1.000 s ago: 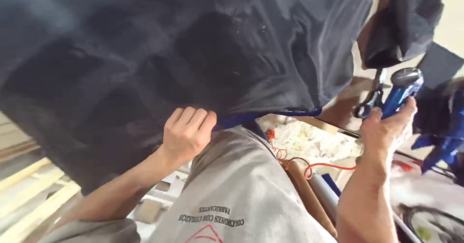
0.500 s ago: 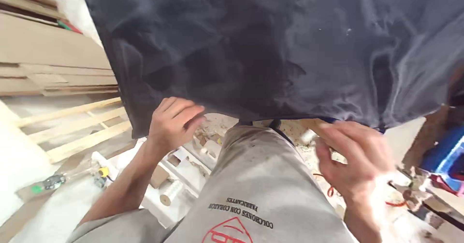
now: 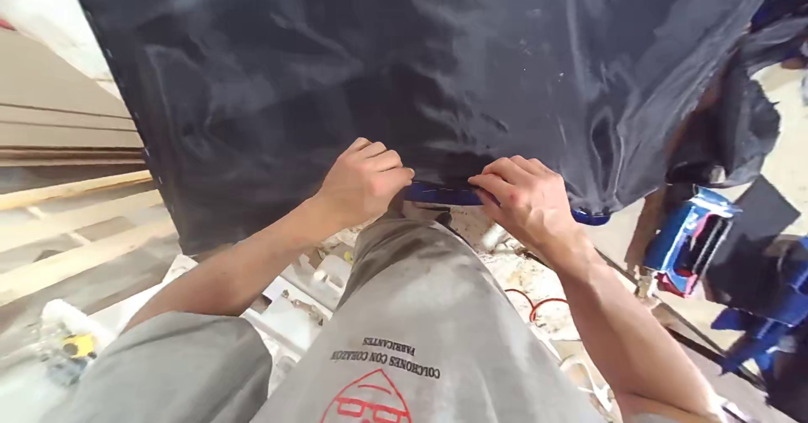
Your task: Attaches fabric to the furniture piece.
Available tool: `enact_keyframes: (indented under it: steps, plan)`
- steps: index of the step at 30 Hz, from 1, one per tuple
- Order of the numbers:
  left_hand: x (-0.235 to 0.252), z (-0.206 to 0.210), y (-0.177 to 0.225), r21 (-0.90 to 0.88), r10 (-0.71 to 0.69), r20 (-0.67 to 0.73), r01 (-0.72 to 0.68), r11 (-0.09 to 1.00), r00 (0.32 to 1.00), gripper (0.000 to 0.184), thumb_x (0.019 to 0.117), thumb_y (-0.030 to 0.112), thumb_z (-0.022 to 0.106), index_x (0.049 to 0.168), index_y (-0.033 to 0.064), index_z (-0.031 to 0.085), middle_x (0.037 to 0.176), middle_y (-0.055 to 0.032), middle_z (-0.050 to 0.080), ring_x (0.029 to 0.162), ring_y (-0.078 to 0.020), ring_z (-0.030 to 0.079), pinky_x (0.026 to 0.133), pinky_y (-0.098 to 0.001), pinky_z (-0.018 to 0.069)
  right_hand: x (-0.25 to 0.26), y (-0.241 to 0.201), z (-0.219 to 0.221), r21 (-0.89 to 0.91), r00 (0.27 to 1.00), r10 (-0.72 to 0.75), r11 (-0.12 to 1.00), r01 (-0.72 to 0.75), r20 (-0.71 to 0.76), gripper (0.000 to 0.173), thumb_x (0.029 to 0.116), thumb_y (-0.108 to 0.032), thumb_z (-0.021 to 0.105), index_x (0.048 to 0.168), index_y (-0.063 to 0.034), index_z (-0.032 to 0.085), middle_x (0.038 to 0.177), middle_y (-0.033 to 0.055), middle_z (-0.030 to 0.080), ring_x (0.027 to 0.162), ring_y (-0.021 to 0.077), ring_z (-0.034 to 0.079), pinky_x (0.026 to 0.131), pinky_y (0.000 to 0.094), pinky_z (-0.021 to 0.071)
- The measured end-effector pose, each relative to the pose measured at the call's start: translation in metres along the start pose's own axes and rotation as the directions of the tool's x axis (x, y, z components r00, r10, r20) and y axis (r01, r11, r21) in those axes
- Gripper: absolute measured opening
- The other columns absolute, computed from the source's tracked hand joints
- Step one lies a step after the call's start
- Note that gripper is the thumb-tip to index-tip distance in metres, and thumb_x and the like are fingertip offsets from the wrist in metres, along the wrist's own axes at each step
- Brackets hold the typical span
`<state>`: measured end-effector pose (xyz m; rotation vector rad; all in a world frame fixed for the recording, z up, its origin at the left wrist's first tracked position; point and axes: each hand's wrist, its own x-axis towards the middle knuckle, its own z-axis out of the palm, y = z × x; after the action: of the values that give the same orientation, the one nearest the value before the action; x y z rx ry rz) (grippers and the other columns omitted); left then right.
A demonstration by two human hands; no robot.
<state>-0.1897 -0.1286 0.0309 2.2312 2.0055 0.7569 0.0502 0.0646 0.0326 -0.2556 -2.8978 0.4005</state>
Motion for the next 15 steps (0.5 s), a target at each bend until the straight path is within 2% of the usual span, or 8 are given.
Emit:
enact_keyframes:
  steps: [2,3,4,6,8,11,13,15]
  plan:
    - [0.000,-0.004,0.003,0.088,0.093,-0.133,-0.082,0.993,0.987,0.015,0.0981,0.011,0.064,0.100,0.0054,0.078,0.086,-0.0110,0.073,0.085,-0.0271,0.069,0.084,-0.0432,0.0540,-0.006,-0.004,0.000,-0.053,0.985,-0.015,0.999,0.006,-0.169,0.016,0.1000,-0.016,0.062,0.104,-0.0093,0.076,0.097,0.0116,0.073,0.090,0.0297,0.070,0.073,0.0440,0.0540]
    - [-0.001,-0.005,0.004,0.129,0.157,-0.155,-0.137,0.982,0.975,0.014,0.0977,0.008,0.064,0.100,0.0037,0.077,0.086,-0.0122,0.072,0.085,-0.0280,0.068,0.083,-0.0433,0.0532,-0.010,-0.006,0.002,-0.073,0.973,-0.025,0.997,0.008,-0.229,0.015,0.0996,-0.014,0.063,0.105,-0.0091,0.076,0.097,0.0114,0.073,0.092,0.0293,0.070,0.074,0.0431,0.0543]
    - [-0.005,-0.005,0.004,0.155,0.213,-0.133,-0.192,0.969,0.968,0.014,0.0981,0.006,0.062,0.101,0.0026,0.076,0.087,-0.0131,0.072,0.085,-0.0288,0.068,0.083,-0.0437,0.0529,-0.016,-0.008,0.006,-0.085,0.967,-0.032,0.996,0.010,-0.254,0.015,0.0995,-0.013,0.063,0.107,-0.0093,0.076,0.099,0.0112,0.073,0.094,0.0291,0.070,0.076,0.0430,0.0542]
    - [-0.013,-0.001,0.005,0.161,0.266,-0.001,-0.263,0.951,0.964,0.016,0.1001,0.004,0.057,0.100,0.0020,0.074,0.090,-0.0134,0.072,0.087,-0.0299,0.068,0.081,-0.0452,0.0537,-0.029,-0.011,0.019,-0.086,0.972,-0.031,0.996,0.011,-0.231,0.017,0.0996,-0.012,0.062,0.110,-0.0106,0.075,0.102,0.0106,0.073,0.098,0.0287,0.069,0.080,0.0436,0.0542]
    - [-0.016,0.002,0.006,0.145,0.227,0.100,-0.240,0.960,0.969,0.018,0.1020,0.006,0.055,0.100,0.0023,0.073,0.091,-0.0133,0.071,0.087,-0.0304,0.068,0.080,-0.0456,0.0537,-0.039,-0.014,0.027,-0.067,0.983,-0.009,0.998,-0.004,-0.185,0.020,0.1008,-0.011,0.059,0.114,-0.0117,0.075,0.107,0.0100,0.073,0.101,0.0281,0.069,0.084,0.0437,0.0548]
    - [-0.010,0.002,0.018,0.065,0.119,0.049,-0.122,0.990,0.992,0.021,0.0996,0.017,0.059,0.102,0.0065,0.077,0.097,-0.0113,0.074,0.094,-0.0282,0.069,0.086,-0.0439,0.0535,-0.042,-0.018,0.029,-0.049,0.987,0.027,0.998,-0.035,-0.160,0.022,0.1006,-0.011,0.058,0.116,-0.0128,0.075,0.109,0.0090,0.073,0.105,0.0273,0.068,0.088,0.0434,0.0532]
    - [0.005,0.006,0.036,0.012,0.099,-0.013,-0.098,0.995,0.995,0.022,0.0992,0.018,0.060,0.109,0.0076,0.077,0.109,-0.0112,0.075,0.106,-0.0273,0.069,0.094,-0.0429,0.0546,-0.042,-0.019,0.030,-0.049,0.986,0.041,0.998,-0.050,-0.165,0.023,0.1005,-0.010,0.058,0.116,-0.0123,0.075,0.110,0.0099,0.072,0.106,0.0279,0.067,0.090,0.0437,0.0529]
    - [0.021,0.019,0.059,-0.036,0.064,0.000,-0.064,0.997,0.998,0.029,0.1010,0.014,0.057,0.125,0.0073,0.072,0.129,-0.0127,0.071,0.126,-0.0272,0.064,0.106,-0.0429,0.0522,-0.044,-0.022,0.032,-0.051,0.983,0.048,0.997,-0.058,-0.180,0.022,0.1008,-0.010,0.058,0.113,-0.0112,0.076,0.111,0.0102,0.072,0.107,0.0275,0.067,0.093,0.0431,0.0526]
